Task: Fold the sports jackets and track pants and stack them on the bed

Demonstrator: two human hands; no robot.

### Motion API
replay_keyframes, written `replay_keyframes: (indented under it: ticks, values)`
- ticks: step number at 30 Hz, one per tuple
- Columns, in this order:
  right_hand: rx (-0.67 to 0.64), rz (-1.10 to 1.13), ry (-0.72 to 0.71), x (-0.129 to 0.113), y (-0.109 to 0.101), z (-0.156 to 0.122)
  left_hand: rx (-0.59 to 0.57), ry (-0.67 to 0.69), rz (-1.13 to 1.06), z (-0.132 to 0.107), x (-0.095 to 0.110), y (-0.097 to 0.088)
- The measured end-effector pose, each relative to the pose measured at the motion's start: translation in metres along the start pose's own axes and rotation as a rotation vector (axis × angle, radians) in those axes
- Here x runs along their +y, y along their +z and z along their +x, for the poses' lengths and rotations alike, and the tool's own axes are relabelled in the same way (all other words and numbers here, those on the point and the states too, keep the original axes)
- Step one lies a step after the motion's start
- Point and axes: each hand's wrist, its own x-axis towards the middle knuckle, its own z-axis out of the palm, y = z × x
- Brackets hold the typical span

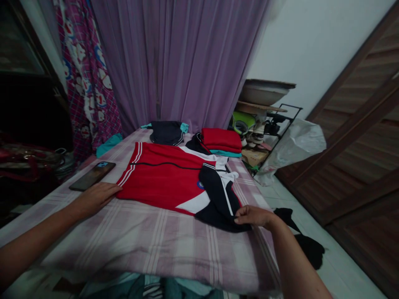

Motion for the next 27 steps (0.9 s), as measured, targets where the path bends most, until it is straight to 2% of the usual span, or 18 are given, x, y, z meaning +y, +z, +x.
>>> replay_keyframes:
  ticks: [4, 6, 8, 10, 12, 15, 17, 20, 24, 27]
  values:
    - [-0.026, -0.333, 0.11, -0.012, -0.003, 0.001, 0.031, -0.031, 0.036, -0.006, -0.004, -0.007]
    - [-0.032, -0.399, 0.154, -0.016, -0.009, 0.001, -0.03, -0.018, 0.082, -0.006, -0.003, -0.013]
    - [0.022, -0.374, 0.172, -0.016, -0.016, 0.005, -0.116, -0.002, 0.114, -0.005, -0.001, -0.017]
    - [0.191, -0.368, 0.16, -0.016, -0.022, 0.013, -0.178, -0.009, 0.112, -0.003, -0.001, -0.019]
    - [0.45, -0.439, 0.143, -0.016, -0.026, 0.027, -0.194, -0.063, 0.076, 0.002, -0.004, -0.019]
    - [0.791, -0.53, 0.238, -0.02, -0.025, 0.051, -0.138, -0.276, 0.064, 0.017, -0.011, -0.014]
    - [0.898, -0.514, 0.347, -0.026, -0.022, 0.065, -0.126, -0.467, 0.109, 0.029, -0.013, -0.009]
    - [0.922, -0.46, 0.401, -0.035, -0.019, 0.081, -0.172, -0.639, 0.128, 0.047, -0.009, -0.004]
    - [0.905, -0.469, 0.365, -0.041, -0.016, 0.09, -0.202, -0.682, 0.128, 0.061, 0.001, 0.0]
    - [0.978, -0.449, 0.359, -0.033, -0.012, 0.091, -0.199, -0.757, 0.136, 0.065, 0.007, 0.002]
